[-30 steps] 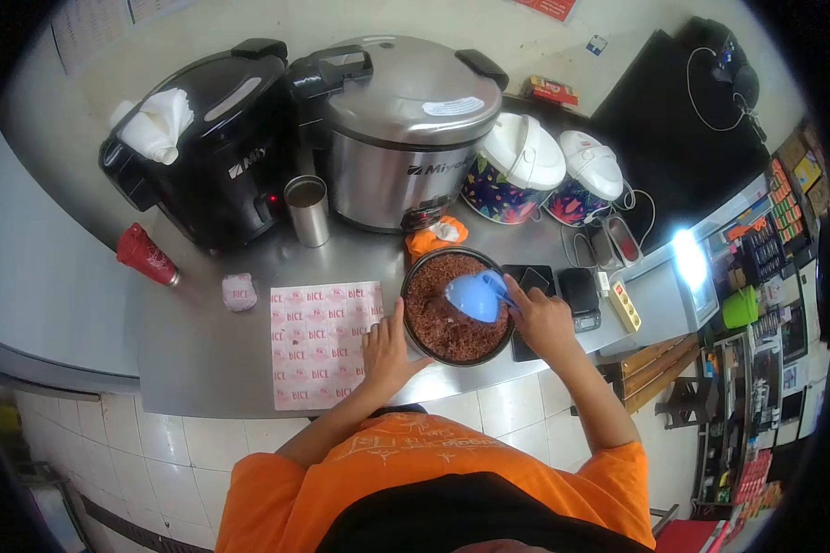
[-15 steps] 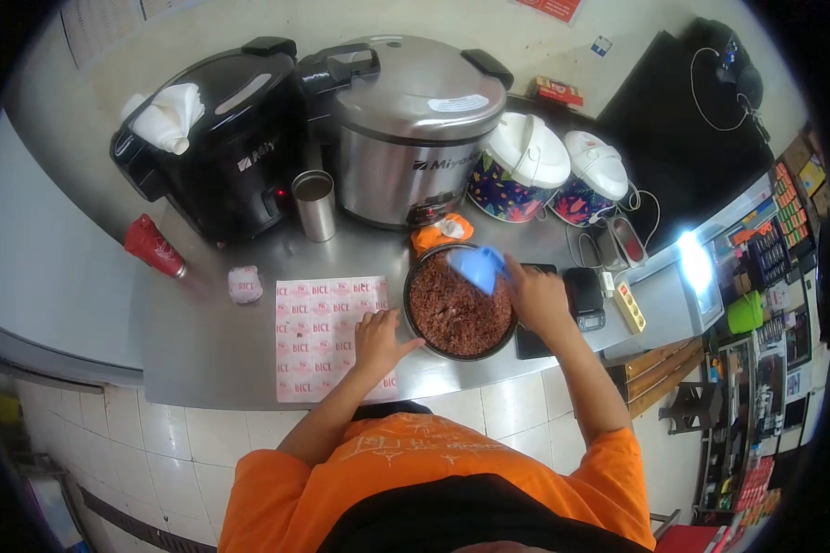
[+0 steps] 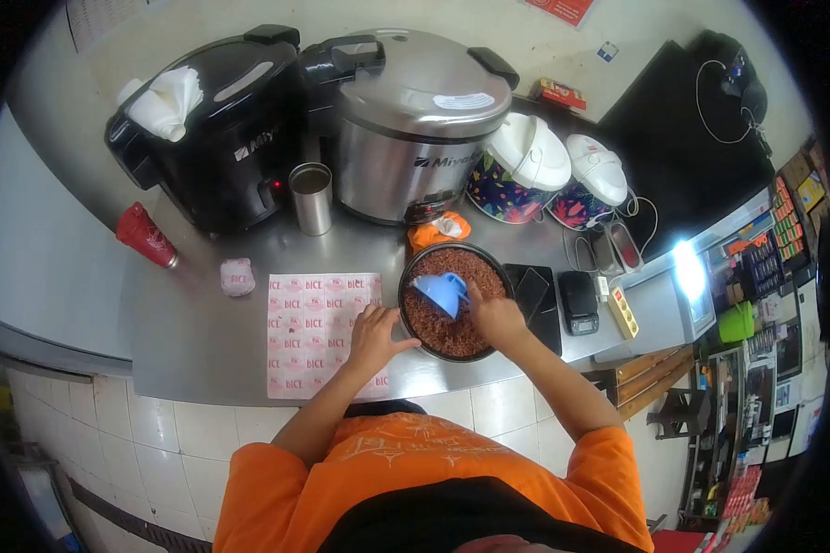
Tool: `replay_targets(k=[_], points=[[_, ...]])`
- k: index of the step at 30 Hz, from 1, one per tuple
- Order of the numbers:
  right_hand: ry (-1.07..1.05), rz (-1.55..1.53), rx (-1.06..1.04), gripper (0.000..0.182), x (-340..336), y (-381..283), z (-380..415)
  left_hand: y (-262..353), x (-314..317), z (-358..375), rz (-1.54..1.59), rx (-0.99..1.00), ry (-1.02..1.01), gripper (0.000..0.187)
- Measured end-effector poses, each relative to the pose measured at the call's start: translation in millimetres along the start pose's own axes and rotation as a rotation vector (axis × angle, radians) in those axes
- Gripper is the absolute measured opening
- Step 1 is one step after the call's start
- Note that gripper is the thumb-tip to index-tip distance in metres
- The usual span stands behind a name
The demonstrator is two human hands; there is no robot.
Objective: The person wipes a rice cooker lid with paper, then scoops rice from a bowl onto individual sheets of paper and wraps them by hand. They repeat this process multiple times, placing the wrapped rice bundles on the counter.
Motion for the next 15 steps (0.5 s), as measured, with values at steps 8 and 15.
replay_targets(k=[8, 15], points=[[-0.111, -0.176, 0.018, 0.050, 2.8, -21.1, 11.0, 0.1, 1.0, 5.4, 0.012, 0.016, 0.085, 0.063], [-0.155, -0.502, 0.066, 0.046, 7.0, -11.4, 22.6, 4.2, -0.3, 8.8, -0.009, 0.004, 0.140, 0.059]])
Point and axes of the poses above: each hand's wrist, its own z-axis away from the middle knuckle, its own x-axis out of the palm, y = z × x, the point moved 8 cm from there along -z, towards the middle knuckle, and after that the axes turned 10 degrees about -x, right-handed, at the moved point
